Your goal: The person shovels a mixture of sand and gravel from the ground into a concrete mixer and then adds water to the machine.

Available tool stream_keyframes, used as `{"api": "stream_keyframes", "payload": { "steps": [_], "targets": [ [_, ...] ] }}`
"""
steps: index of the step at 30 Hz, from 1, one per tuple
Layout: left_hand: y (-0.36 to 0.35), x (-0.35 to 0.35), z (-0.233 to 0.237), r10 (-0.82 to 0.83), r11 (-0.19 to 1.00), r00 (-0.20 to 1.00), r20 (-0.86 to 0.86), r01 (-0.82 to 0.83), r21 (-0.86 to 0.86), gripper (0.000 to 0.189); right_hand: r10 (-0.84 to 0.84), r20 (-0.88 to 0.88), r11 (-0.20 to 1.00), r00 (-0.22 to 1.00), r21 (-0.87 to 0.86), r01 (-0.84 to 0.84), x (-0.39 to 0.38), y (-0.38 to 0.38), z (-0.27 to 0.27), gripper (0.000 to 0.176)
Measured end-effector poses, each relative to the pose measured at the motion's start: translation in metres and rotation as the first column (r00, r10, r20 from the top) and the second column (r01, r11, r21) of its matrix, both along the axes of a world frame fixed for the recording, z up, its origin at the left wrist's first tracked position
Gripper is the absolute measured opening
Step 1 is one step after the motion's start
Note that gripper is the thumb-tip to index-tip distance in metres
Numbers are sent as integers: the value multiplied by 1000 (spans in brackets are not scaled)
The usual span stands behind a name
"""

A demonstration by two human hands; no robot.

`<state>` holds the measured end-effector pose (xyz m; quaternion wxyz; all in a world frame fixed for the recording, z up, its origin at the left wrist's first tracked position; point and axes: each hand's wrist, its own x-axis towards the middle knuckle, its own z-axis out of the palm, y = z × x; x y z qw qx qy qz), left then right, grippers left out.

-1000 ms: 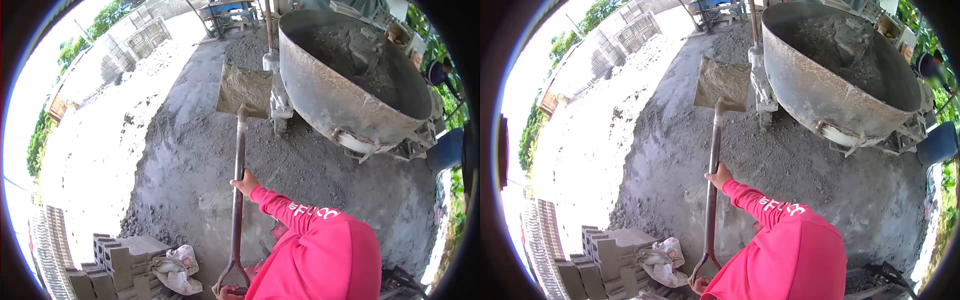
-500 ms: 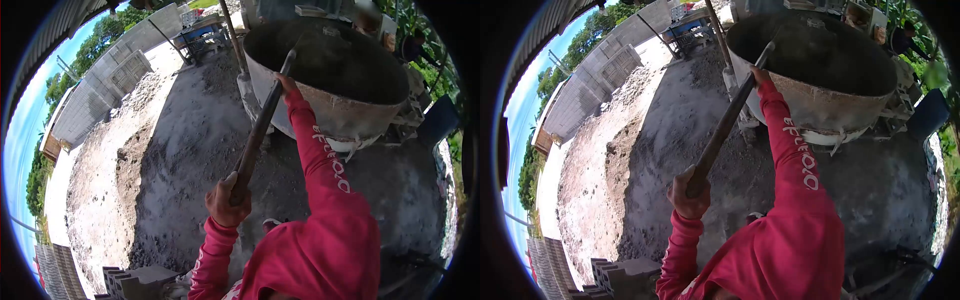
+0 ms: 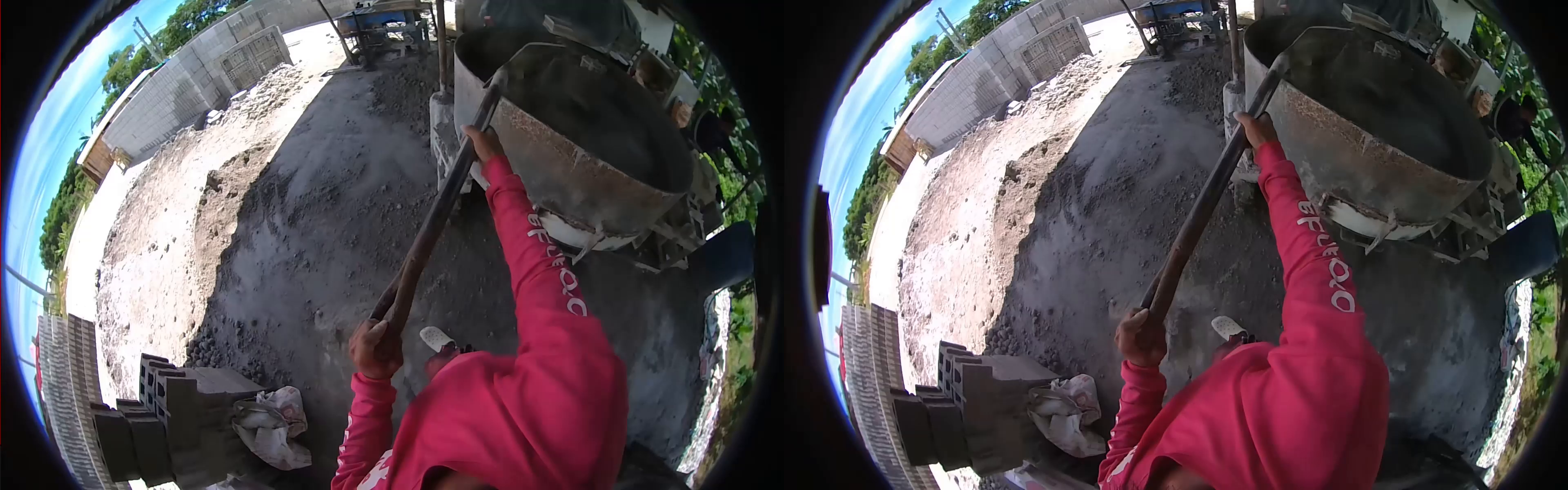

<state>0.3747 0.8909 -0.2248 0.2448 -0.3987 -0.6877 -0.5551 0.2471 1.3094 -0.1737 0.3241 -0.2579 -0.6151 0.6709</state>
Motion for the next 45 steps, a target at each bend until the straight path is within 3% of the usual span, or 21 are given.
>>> {"api": "stream_keyframes", "payload": {
  "steps": [2,3,4,6,7,9,13,16,18,19,20,21,22,25,28,30,31,32,36,41,45],
  "targets": [
    [-26,36,-14,120,992,991,65,-122,34,29,-47,35,954,998,297,34,-1,-33,10,37],
    [-40,56,-24,220,971,967,127,-230,62,26,-8,53,952,999,305,-8,6,-62,20,37],
    [-52,75,-38,265,959,952,154,-277,61,26,123,5,977,992,173,-122,15,-99,32,32],
    [-82,110,-69,21,800,751,660,-409,440,26,288,-63,955,956,-62,-292,19,-171,14,26],
    [-102,128,-77,74,759,711,699,-495,423,26,333,-64,928,941,-158,-339,19,-200,-7,25],
    [-134,170,-96,-207,519,528,824,-654,550,25,424,94,894,901,-203,-399,23,-262,-79,23],
    [-196,290,-161,-98,337,229,969,-908,249,24,636,486,771,600,-434,-466,99,-397,-281,19],
    [-228,412,-195,6,138,-47,999,-989,-47,23,723,596,690,348,-637,-343,222,-490,-437,18],
    [-247,488,-192,41,39,-232,972,-971,-234,21,737,665,671,119,-701,-242,323,-548,-480,17],
    [-257,520,-188,139,31,-345,928,-936,-352,19,766,642,621,-45,-756,-207,374,-567,-526,19],
    [-266,545,-181,139,-17,-441,887,-896,-443,20,756,654,639,-20,-744,-195,417,-594,-515,24],
    [-277,557,-170,131,-29,-509,851,-860,-510,20,753,644,629,-135,-764,-139,452,-612,-533,27],
    [-287,567,-162,121,-41,-577,808,-816,-577,21,744,648,636,-161,-762,-122,483,-630,-540,29],
    [-318,588,-171,72,-93,-634,770,-773,-627,21,786,592,601,-178,-800,-6,514,-661,-556,42],
    [-338,547,-204,36,-62,-559,828,-829,-557,21,723,686,671,-78,-725,-158,475,-663,-579,32],
    [-335,503,-241,-9,13,-537,844,-844,-537,23,721,692,674,-14,-707,-213,412,-640,-605,31],
    [-327,465,-253,-45,37,-482,875,-876,-481,23,744,660,656,103,-691,-304,370,-626,-604,29],
    [-314,426,-262,-84,61,-433,898,-901,-429,24,668,741,655,-64,-627,-422,329,-607,-618,29],
    [-263,338,-317,-105,63,-299,948,-954,-294,21,648,761,712,45,-583,-392,215,-553,-648,25],
    [-218,362,-409,-107,30,-310,945,-951,-308,22,590,804,722,70,-487,-491,202,-517,-694,25],
    [-197,382,-412,-112,-3,-295,949,-955,-297,23,584,810,724,46,-495,-481,213,-501,-702,24]
  ]
}}
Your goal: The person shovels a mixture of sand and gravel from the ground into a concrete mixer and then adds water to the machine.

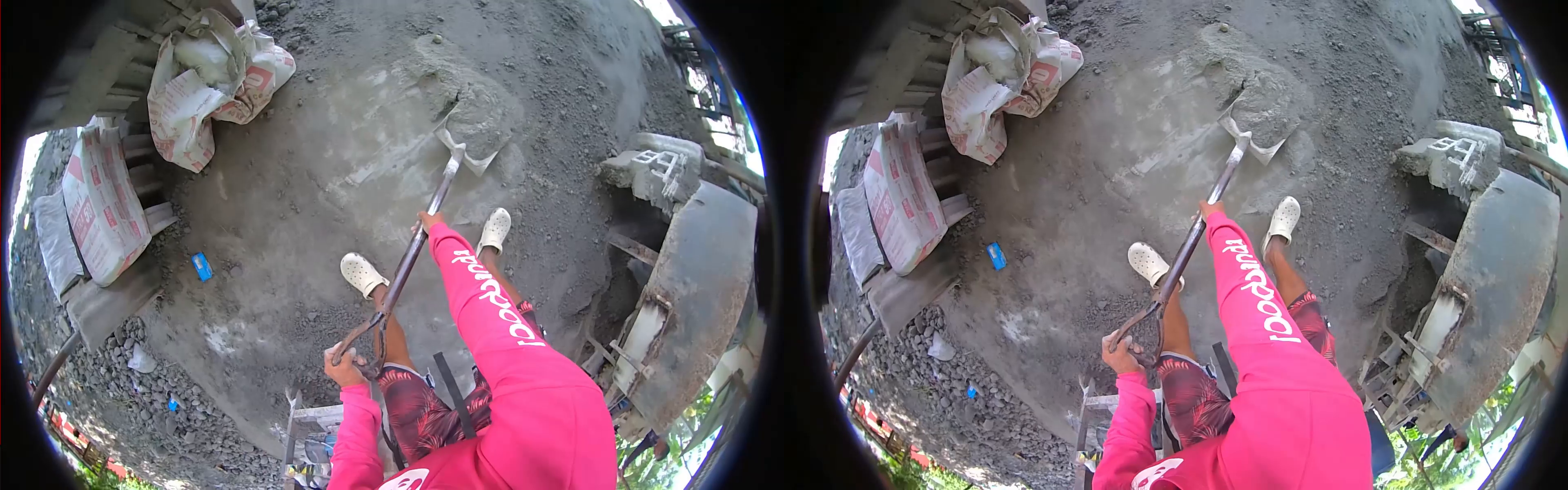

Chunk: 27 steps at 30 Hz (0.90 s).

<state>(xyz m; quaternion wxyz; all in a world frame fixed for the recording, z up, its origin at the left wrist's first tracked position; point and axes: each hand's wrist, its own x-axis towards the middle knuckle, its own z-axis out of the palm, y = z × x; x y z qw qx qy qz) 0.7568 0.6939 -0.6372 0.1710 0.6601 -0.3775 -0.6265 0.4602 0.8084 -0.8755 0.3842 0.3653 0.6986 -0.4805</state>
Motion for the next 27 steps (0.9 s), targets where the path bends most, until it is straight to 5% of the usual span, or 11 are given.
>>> {"api": "stream_keyframes", "payload": {
  "steps": [6,14,18,21,22,24,27],
  "targets": [
    [23,12,81,-63,992,998,-4,62,-113,23,-69,-34,993,997,-99,66,14,21,67,24],
    [85,-16,245,-184,963,978,-94,160,-217,23,-202,-112,946,973,-280,164,-35,108,298,27],
    [107,-71,298,-366,912,920,-144,323,-255,17,-236,-343,959,909,-236,159,-87,179,395,33],
    [123,-139,336,-507,852,805,-309,411,-325,18,-282,-604,957,746,-238,169,-141,240,488,44],
    [130,-165,352,-548,831,746,-378,434,-349,18,-487,-550,841,679,-506,194,-145,266,545,41],
    [143,-221,393,-624,781,587,-516,478,-402,18,-484,-746,870,458,-469,155,-196,309,555,36],
    [174,-302,466,-668,728,369,-647,505,-463,26,-657,-706,751,264,-645,145,-226,381,678,31]
  ]
}}
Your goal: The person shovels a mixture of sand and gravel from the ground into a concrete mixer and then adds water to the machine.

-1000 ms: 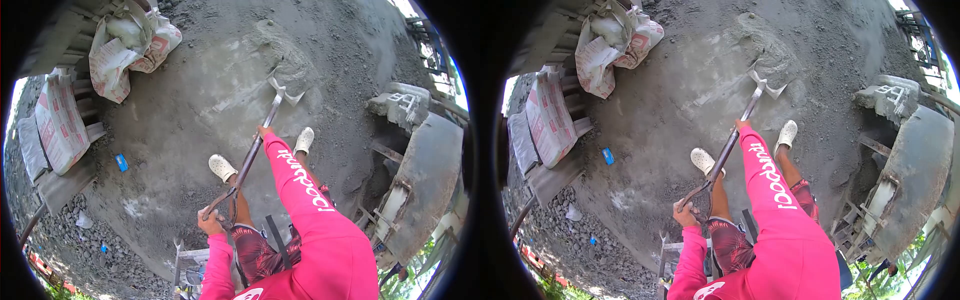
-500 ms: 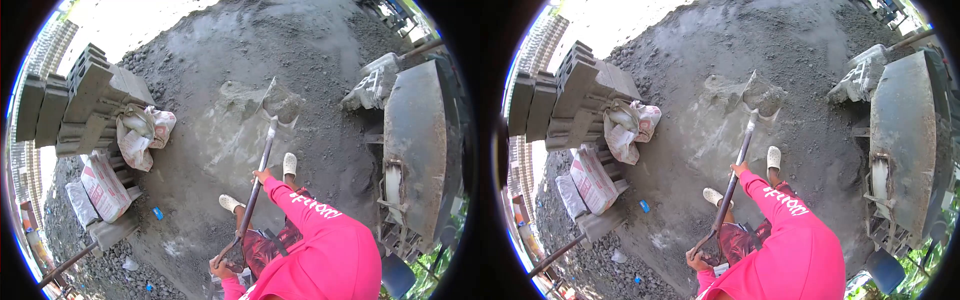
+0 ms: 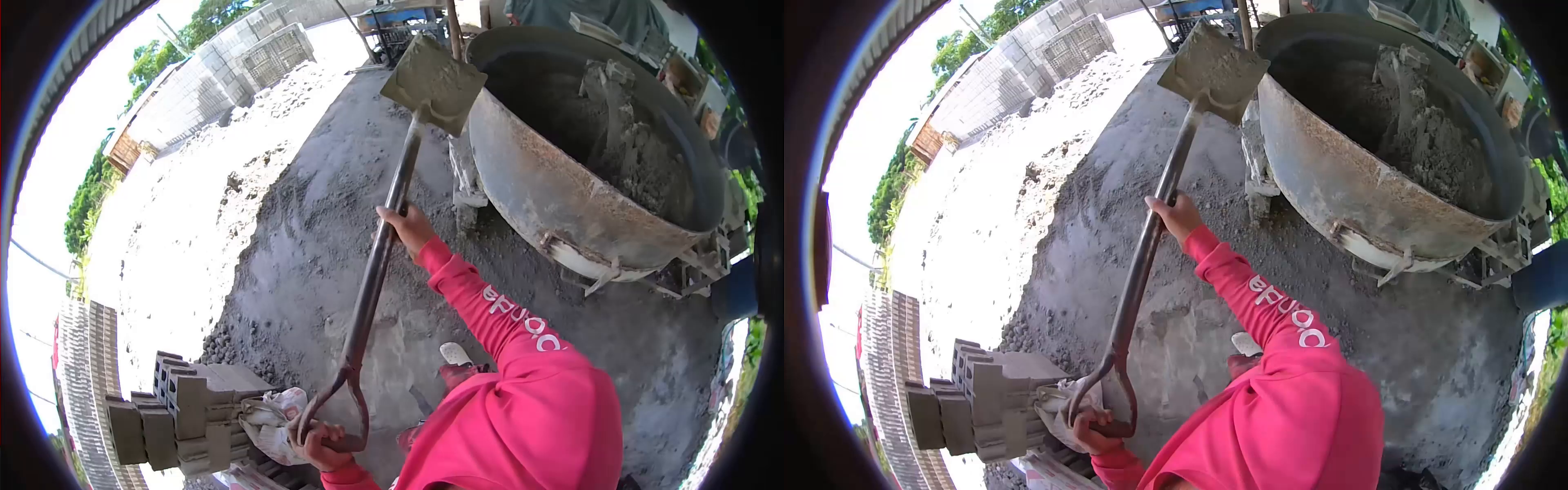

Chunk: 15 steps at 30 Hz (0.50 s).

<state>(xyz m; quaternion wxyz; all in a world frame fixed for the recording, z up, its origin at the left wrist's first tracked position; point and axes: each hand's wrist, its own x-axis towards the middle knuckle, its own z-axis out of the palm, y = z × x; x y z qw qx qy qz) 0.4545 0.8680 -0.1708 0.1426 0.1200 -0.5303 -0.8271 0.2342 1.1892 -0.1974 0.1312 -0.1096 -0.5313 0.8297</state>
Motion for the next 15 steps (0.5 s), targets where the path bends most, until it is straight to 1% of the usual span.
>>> {"api": "stream_keyframes", "payload": {
  "steps": [1,2,3,4,5,6,7,8,9,10,11,12,13,14,15],
  "targets": [
    [26,-21,37,-28,1000,999,-18,28,7,27,-94,-28,995,995,31,95,-4,25,34,31],
    [54,-39,70,-93,996,988,-127,91,-24,26,-157,-123,988,980,-20,156,-15,48,53,32],
    [80,-53,96,-138,989,977,-165,125,-84,26,-231,-143,973,962,-31,229,-19,72,73,35],
    [102,-66,111,-227,963,948,-224,183,-200,26,-304,-174,953,937,-56,298,-27,99,84,38],
    [132,-72,126,-304,909,912,-274,191,-371,28,-270,-175,957,947,-160,243,-40,136,84,38],
    [158,-85,127,-357,797,807,-470,1,-604,29,-308,-103,943,946,-166,289,-44,168,87,37],
    [178,-93,123,-461,625,656,-598,-238,-744,31,-275,-149,954,950,-166,250,-72,219,64,42],
    [196,-91,117,-569,576,595,-568,-204,-791,32,-275,84,961,958,22,275,-61,247,70,42],
    [206,-87,110,-673,519,523,-523,-171,-838,34,-265,64,958,962,135,255,-57,265,60,45],
    [201,-87,102,-678,516,521,-519,-165,-840,34,-277,54,960,959,60,274,-43,254,63,44],
    [197,-86,92,-728,490,432,-533,-216,-845,38,-286,35,958,958,2,286,-31,247,73,43],
    [195,-86,82,-771,463,351,-531,-264,-846,43,-281,41,960,959,18,280,-26,240,80,43],
    [190,-91,73,-763,465,369,-531,-259,-847,43,-301,-4,954,954,15,301,-24,231,83,40],
    [180,-98,64,-739,515,326,-589,-289,-807,46,-313,-53,949,948,9,314,-21,222,87,37],
    [171,-101,56,-714,557,285,-639,-322,-766,49,-334,-21,941,942,44,335,-10,212,99,30]
  ]
}}
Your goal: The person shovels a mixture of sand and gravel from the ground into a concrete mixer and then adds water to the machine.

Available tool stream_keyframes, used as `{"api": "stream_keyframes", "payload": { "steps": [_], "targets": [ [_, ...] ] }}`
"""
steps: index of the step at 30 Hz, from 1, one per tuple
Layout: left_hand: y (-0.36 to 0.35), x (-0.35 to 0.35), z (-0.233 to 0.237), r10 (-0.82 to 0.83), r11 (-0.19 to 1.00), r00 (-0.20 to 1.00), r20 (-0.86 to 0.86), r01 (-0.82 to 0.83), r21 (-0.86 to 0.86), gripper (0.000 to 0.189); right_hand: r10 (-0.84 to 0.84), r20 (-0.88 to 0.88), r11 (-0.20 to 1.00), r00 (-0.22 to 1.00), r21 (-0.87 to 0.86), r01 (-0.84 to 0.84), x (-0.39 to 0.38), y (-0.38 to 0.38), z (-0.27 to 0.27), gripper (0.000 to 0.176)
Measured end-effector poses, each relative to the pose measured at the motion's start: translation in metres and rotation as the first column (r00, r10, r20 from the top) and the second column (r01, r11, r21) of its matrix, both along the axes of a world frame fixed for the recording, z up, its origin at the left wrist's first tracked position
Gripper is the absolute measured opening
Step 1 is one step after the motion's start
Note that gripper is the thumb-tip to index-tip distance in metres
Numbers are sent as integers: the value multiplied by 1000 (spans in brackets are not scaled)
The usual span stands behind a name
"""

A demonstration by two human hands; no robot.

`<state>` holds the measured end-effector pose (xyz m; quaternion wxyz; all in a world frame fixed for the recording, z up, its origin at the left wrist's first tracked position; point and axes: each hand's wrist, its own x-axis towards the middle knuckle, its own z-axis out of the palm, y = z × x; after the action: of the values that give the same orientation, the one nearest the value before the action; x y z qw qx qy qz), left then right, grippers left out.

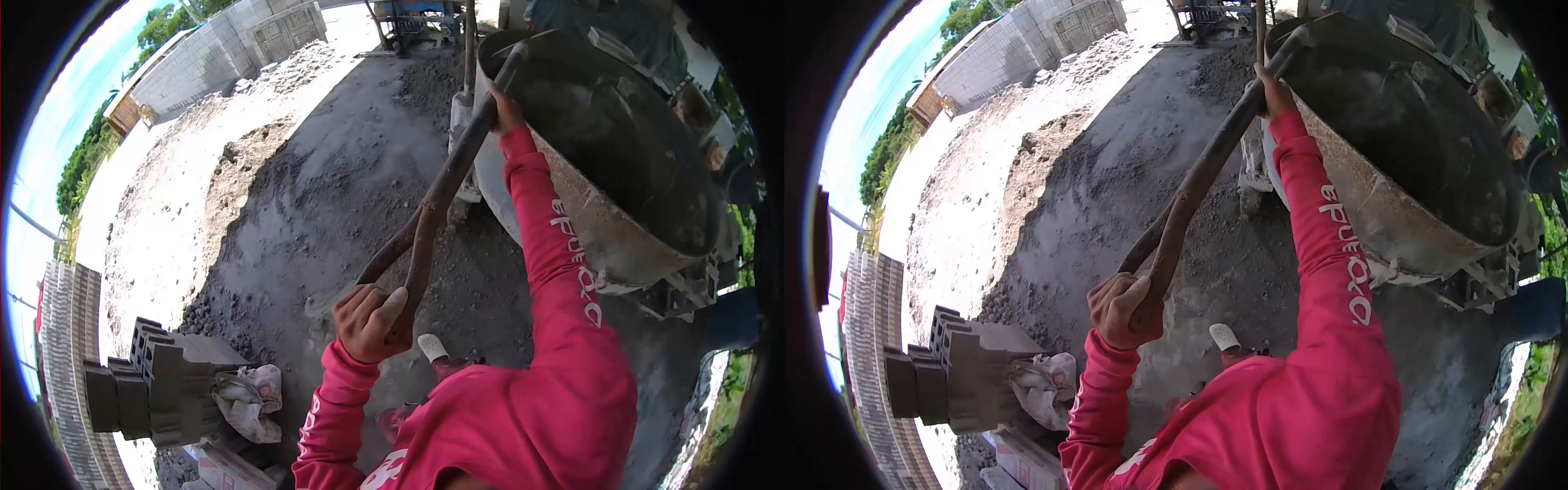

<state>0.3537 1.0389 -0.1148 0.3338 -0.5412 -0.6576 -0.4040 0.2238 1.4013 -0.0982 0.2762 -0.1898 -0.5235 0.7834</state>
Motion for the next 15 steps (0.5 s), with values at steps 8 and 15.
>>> {"api": "stream_keyframes", "payload": {
  "steps": [8,15],
  "targets": [
    [-22,37,-72,115,992,983,143,-120,29,46,148,239,970,960,154,-188,4,1,-87,38],
    [-59,203,-172,238,806,667,706,-541,239,38,422,225,877,878,143,-458,72,-119,-92,33]
  ]
}}
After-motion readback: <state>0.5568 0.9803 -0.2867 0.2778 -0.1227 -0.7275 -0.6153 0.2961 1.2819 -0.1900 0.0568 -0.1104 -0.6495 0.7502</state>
